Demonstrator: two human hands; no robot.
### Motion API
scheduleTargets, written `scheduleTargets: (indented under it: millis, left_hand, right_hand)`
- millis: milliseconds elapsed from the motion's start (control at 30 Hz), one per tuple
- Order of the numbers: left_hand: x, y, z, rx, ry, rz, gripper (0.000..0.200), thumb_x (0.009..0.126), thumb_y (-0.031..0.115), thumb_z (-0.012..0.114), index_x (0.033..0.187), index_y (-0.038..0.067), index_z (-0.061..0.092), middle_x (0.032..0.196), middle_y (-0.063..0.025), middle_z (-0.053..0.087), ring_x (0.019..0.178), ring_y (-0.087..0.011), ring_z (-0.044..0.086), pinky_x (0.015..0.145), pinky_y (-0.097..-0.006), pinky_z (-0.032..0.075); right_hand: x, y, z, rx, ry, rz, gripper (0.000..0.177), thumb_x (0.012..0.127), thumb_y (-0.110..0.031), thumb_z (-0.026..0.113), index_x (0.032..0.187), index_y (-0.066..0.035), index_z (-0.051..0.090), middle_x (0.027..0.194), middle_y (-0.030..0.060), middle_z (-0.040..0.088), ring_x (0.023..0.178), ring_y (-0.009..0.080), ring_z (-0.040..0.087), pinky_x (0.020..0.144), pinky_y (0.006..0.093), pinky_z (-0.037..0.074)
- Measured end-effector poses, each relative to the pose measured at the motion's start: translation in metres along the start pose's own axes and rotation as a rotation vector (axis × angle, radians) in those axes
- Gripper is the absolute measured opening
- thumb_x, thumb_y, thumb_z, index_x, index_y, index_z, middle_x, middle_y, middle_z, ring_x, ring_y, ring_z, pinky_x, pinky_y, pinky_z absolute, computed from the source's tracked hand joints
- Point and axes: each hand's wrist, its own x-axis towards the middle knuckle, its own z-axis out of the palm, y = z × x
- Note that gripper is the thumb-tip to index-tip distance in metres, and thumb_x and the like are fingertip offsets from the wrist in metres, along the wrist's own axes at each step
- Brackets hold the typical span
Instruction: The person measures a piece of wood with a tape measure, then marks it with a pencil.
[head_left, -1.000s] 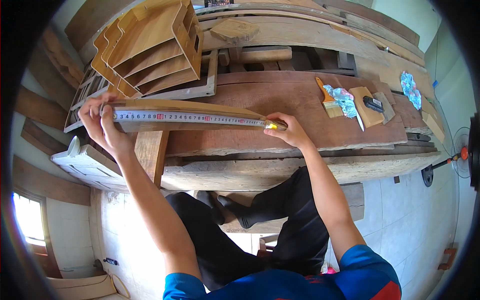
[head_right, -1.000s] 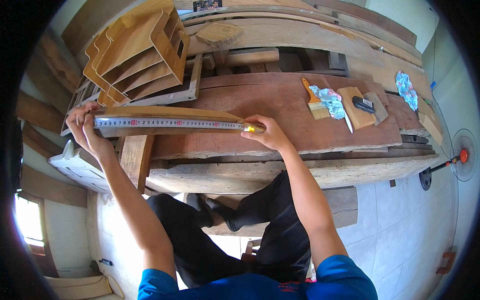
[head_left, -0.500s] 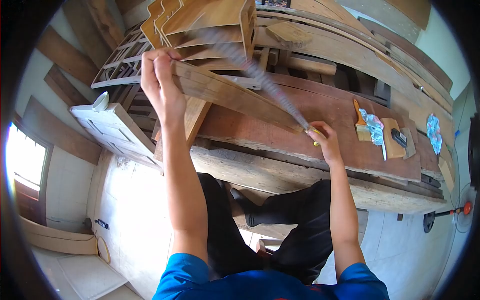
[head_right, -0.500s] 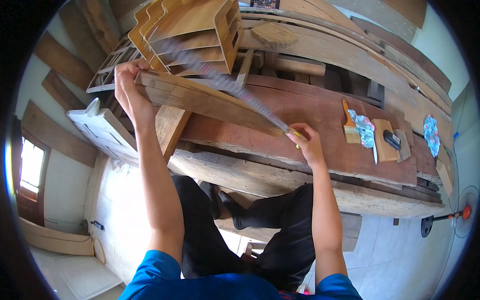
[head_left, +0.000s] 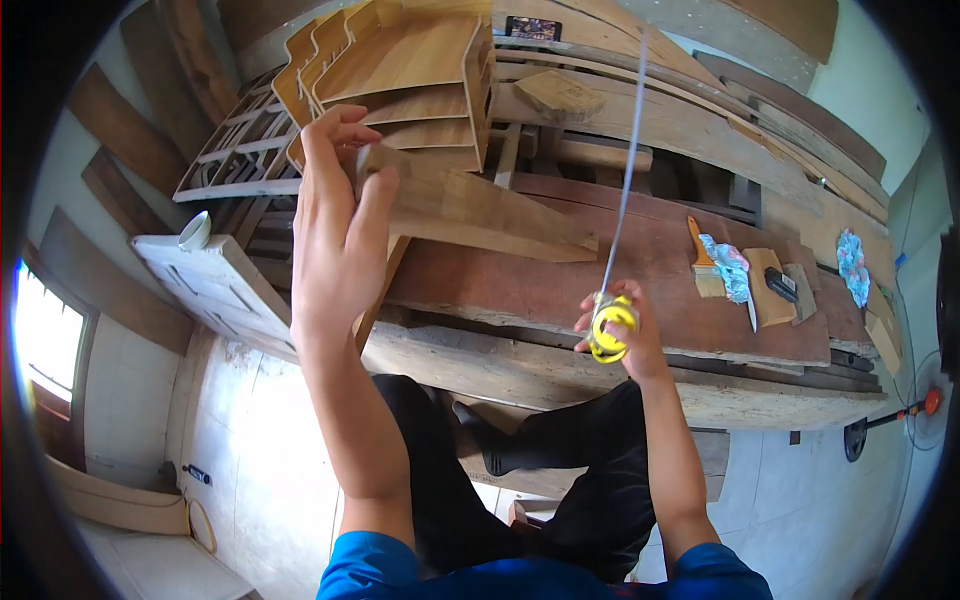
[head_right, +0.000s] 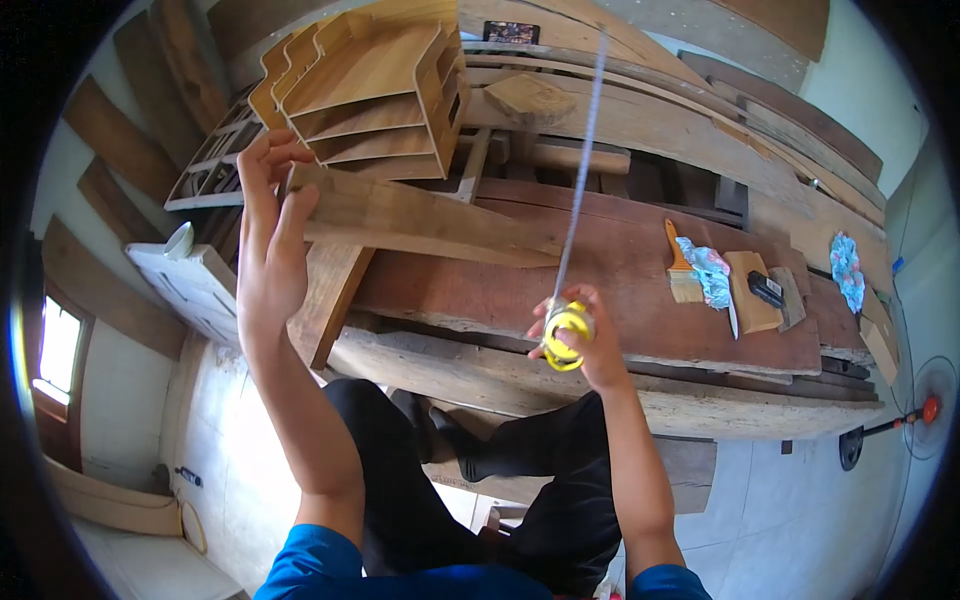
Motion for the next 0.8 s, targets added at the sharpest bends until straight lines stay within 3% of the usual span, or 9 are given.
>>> scheduleTargets:
  millis: [100, 200, 300, 400, 467, 533, 667, 700, 800]
  left_hand:
    - [-0.003, 0.017, 0.001, 0.076, -0.088, 0.056, 0.054, 0.09, 0.012, 0.049, 0.144, 0.006, 0.043, 0.124, -0.0176, 0.066, 0.116, -0.0262, 0.058, 0.109, -0.0406, 0.04]
    - [-0.001, 0.011, 0.016, -0.056, -0.022, 0.208, 0.047, 0.089, 0.009, 0.057, 0.135, 0.002, 0.048, 0.116, -0.015, 0.068, 0.105, -0.0329, 0.061, 0.105, -0.0422, 0.041]
    - [-0.002, 0.023, 0.03, -0.221, 0.054, 0.211, 0.038, 0.088, 0.008, 0.059, 0.125, 0.001, 0.053, 0.11, -0.013, 0.068, 0.099, -0.0308, 0.062, 0.103, -0.0408, 0.04]
    - [-0.003, 0.029, 0.026, -0.026, 0.014, 0.212, 0.026, 0.089, 0.008, 0.059, 0.114, 0.002, 0.057, 0.103, -0.0116, 0.067, 0.091, -0.0284, 0.062, 0.099, -0.0397, 0.04]
    - [-0.003, 0.033, 0.028, 0.135, 0.101, 0.226, 0.02, 0.091, 0.01, 0.06, 0.109, 0.003, 0.06, 0.098, -0.0094, 0.066, 0.087, -0.0264, 0.061, 0.092, -0.0378, 0.041]
    - [-0.004, 0.031, 0.031, 0.103, 0.163, 0.136, 0.015, 0.098, 0.014, 0.056, 0.108, 0.004, 0.06, 0.094, -0.0092, 0.065, 0.087, -0.0273, 0.06, 0.092, -0.0371, 0.04]
    - [0.001, 0.019, 0.03, 0.081, 0.313, 0.004, 0.03, 0.11, 0.024, 0.041, 0.103, 0.002, 0.059, 0.089, -0.013, 0.062, 0.083, -0.031, 0.059, 0.085, -0.0378, 0.043]
    - [0.002, 0.012, 0.03, 0.069, 0.355, 0.005, 0.035, 0.112, 0.027, 0.037, 0.102, 0.002, 0.059, 0.088, -0.014, 0.062, 0.082, -0.0316, 0.058, 0.083, -0.0381, 0.044]
    - [0.002, -0.011, 0.03, 0.027, 0.474, 0.014, 0.044, 0.114, 0.031, 0.03, 0.099, 0.0, 0.058, 0.086, -0.0161, 0.06, 0.078, -0.0307, 0.056, 0.076, -0.0393, 0.045]
  right_hand:
    - [-0.029, -0.014, 0.028, -0.072, 0.091, 0.095, 0.043, 0.095, -0.017, 0.072, 0.13, -0.011, 0.049, 0.129, 0.0227, 0.065, 0.108, 0.0344, 0.073, 0.081, 0.0471, 0.066]
    - [-0.065, -0.018, 0.049, 0.031, 0.149, 0.19, 0.037, 0.098, -0.016, 0.071, 0.128, -0.007, 0.053, 0.132, 0.024, 0.066, 0.11, 0.0353, 0.073, 0.082, 0.046, 0.066]
    - [-0.093, -0.028, 0.069, 0.085, 0.175, 0.257, 0.034, 0.099, -0.013, 0.068, 0.128, -0.004, 0.053, 0.131, 0.0258, 0.066, 0.103, 0.0325, 0.074, 0.081, 0.0449, 0.066]
    - [-0.132, -0.036, 0.106, 0.177, 0.093, 0.21, 0.037, 0.098, -0.012, 0.068, 0.129, -0.003, 0.05, 0.13, 0.0279, 0.065, 0.099, 0.0307, 0.074, 0.08, 0.0431, 0.066]
    - [-0.146, -0.037, 0.126, 0.117, 0.07, 0.2, 0.037, 0.097, -0.011, 0.068, 0.127, -0.002, 0.049, 0.13, 0.0279, 0.065, 0.1, 0.028, 0.074, 0.081, 0.0406, 0.065]
    - [-0.155, -0.036, 0.139, 0.009, 0.02, 0.201, 0.036, 0.097, -0.013, 0.069, 0.126, -0.003, 0.05, 0.129, 0.0258, 0.067, 0.102, 0.026, 0.075, 0.083, 0.0392, 0.065]
    - [-0.171, -0.031, 0.146, -0.158, -0.018, 0.184, 0.033, 0.098, -0.017, 0.069, 0.124, -0.005, 0.051, 0.121, 0.0201, 0.074, 0.093, 0.0266, 0.079, 0.083, 0.035, 0.064]
    - [-0.173, -0.034, 0.143, -0.217, -0.103, 0.134, 0.03, 0.1, -0.014, 0.065, 0.122, -0.004, 0.046, 0.121, 0.0326, 0.069, 0.094, 0.0308, 0.078, 0.084, 0.0402, 0.064]
    - [-0.181, -0.043, 0.149, -0.244, -0.089, 0.17, 0.038, 0.098, -0.027, 0.069, 0.122, -0.005, 0.051, 0.108, 0.0198, 0.075, 0.087, 0.0291, 0.08, 0.081, 0.034, 0.063]
